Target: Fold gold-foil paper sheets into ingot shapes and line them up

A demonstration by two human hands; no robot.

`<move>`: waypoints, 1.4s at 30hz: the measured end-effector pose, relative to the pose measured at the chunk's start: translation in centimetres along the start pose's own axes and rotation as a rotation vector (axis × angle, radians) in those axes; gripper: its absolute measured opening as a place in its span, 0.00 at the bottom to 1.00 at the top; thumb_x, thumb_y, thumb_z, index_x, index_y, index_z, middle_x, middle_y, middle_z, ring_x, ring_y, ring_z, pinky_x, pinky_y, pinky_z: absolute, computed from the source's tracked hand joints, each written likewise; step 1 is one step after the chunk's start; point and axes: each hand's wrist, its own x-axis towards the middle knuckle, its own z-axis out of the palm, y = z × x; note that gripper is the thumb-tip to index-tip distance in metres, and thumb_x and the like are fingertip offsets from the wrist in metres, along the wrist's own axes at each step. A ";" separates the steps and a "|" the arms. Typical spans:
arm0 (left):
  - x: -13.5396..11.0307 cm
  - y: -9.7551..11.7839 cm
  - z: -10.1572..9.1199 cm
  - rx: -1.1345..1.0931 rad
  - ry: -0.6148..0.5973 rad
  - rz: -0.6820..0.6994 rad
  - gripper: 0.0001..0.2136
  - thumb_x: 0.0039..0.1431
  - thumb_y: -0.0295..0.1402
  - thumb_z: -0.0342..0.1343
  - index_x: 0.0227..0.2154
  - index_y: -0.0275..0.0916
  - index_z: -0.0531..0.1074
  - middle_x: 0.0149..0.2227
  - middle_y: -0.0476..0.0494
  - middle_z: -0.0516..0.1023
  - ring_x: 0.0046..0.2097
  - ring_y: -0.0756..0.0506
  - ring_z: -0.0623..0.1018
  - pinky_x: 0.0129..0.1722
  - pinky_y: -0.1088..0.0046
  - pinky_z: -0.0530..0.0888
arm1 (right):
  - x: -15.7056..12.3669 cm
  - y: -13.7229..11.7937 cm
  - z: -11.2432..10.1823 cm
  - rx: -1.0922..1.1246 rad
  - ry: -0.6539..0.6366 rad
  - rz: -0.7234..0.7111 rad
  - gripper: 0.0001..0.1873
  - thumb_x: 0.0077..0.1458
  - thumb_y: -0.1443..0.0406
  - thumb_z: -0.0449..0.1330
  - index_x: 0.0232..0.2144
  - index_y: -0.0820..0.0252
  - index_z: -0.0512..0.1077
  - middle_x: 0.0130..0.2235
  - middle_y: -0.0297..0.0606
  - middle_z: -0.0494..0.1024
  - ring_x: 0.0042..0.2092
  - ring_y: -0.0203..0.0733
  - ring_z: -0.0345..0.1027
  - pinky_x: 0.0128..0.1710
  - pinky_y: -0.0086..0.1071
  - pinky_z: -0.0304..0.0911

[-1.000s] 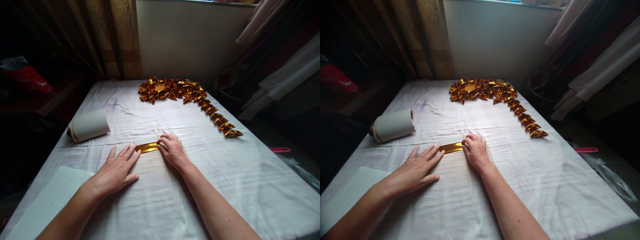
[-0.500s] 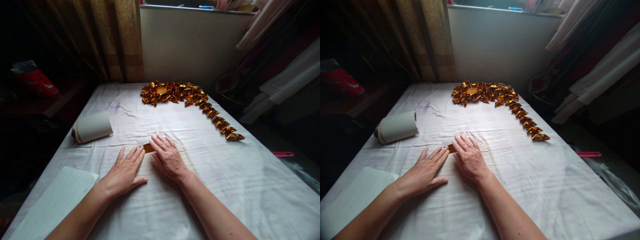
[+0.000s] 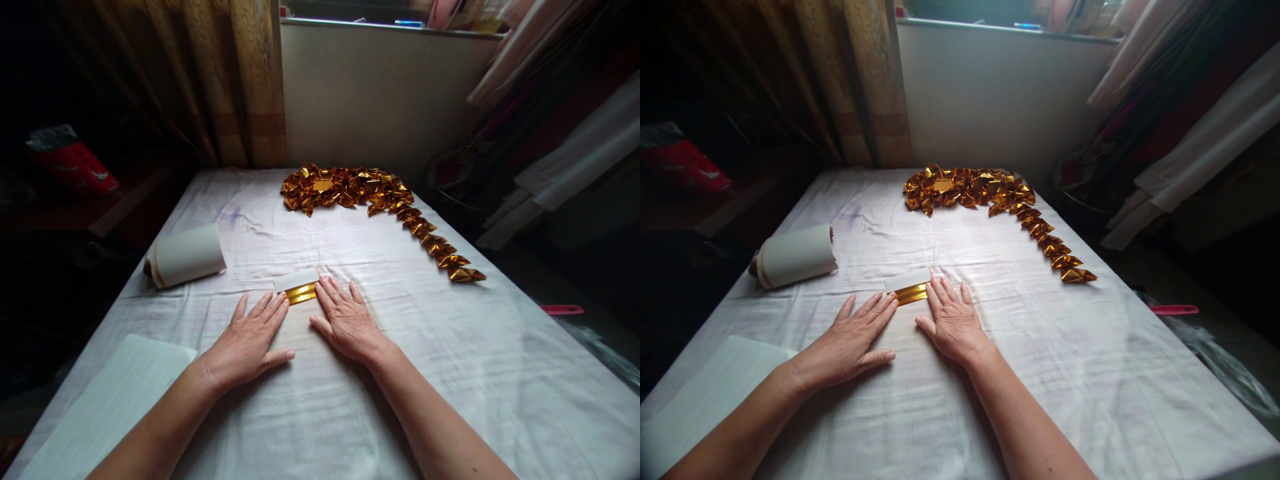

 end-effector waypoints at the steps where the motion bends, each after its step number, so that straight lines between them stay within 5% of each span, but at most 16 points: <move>1: 0.1 0.1 0.0 0.009 0.035 -0.006 0.37 0.62 0.57 0.46 0.67 0.40 0.54 0.68 0.35 0.57 0.69 0.34 0.54 0.66 0.42 0.46 | 0.0 0.1 0.0 0.000 -0.004 0.000 0.35 0.65 0.50 0.50 0.67 0.61 0.53 0.70 0.45 0.47 0.71 0.50 0.39 0.67 0.57 0.37; 8: 1.6 2.2 0.6 0.106 0.331 -0.028 0.24 0.68 0.44 0.43 0.63 0.41 0.62 0.65 0.40 0.64 0.67 0.38 0.61 0.68 0.48 0.46 | 0.1 0.1 0.1 0.005 -0.001 -0.017 0.35 0.65 0.49 0.48 0.67 0.62 0.53 0.70 0.46 0.47 0.71 0.51 0.40 0.67 0.58 0.39; 16: 4.0 2.7 0.9 -0.004 0.217 0.057 0.25 0.70 0.46 0.38 0.65 0.44 0.58 0.66 0.43 0.62 0.69 0.41 0.57 0.68 0.49 0.40 | 0.1 0.3 0.2 0.007 0.002 -0.027 0.34 0.66 0.52 0.47 0.68 0.60 0.52 0.70 0.44 0.48 0.71 0.50 0.40 0.67 0.57 0.38; 23: 1.7 1.0 1.3 0.020 0.137 0.030 0.28 0.68 0.48 0.39 0.66 0.41 0.54 0.68 0.40 0.57 0.69 0.41 0.56 0.68 0.49 0.39 | 0.1 0.2 -0.3 0.016 -0.027 -0.012 0.35 0.65 0.50 0.48 0.67 0.62 0.53 0.70 0.45 0.46 0.71 0.51 0.39 0.67 0.56 0.38; 31: -0.4 -0.5 1.7 0.069 0.209 0.009 0.28 0.68 0.49 0.42 0.66 0.43 0.56 0.66 0.41 0.61 0.68 0.39 0.59 0.67 0.48 0.37 | 0.2 0.1 0.0 0.019 -0.007 -0.001 0.35 0.65 0.51 0.50 0.67 0.61 0.53 0.70 0.43 0.48 0.70 0.51 0.41 0.67 0.56 0.37; 35: -0.1 -0.1 1.7 0.054 0.301 0.002 0.25 0.67 0.48 0.45 0.63 0.45 0.62 0.64 0.42 0.66 0.65 0.38 0.64 0.67 0.46 0.41 | 0.4 0.1 0.4 0.040 0.089 -0.003 0.32 0.64 0.54 0.52 0.65 0.61 0.58 0.69 0.44 0.53 0.69 0.53 0.46 0.66 0.57 0.40; 42: 0.6 1.6 1.0 0.001 0.411 -0.066 0.15 0.65 0.39 0.51 0.52 0.44 0.71 0.54 0.41 0.76 0.58 0.39 0.71 0.66 0.46 0.49 | 1.1 0.5 0.5 0.092 0.449 -0.115 0.16 0.60 0.65 0.56 0.49 0.56 0.75 0.59 0.41 0.71 0.60 0.52 0.61 0.59 0.48 0.54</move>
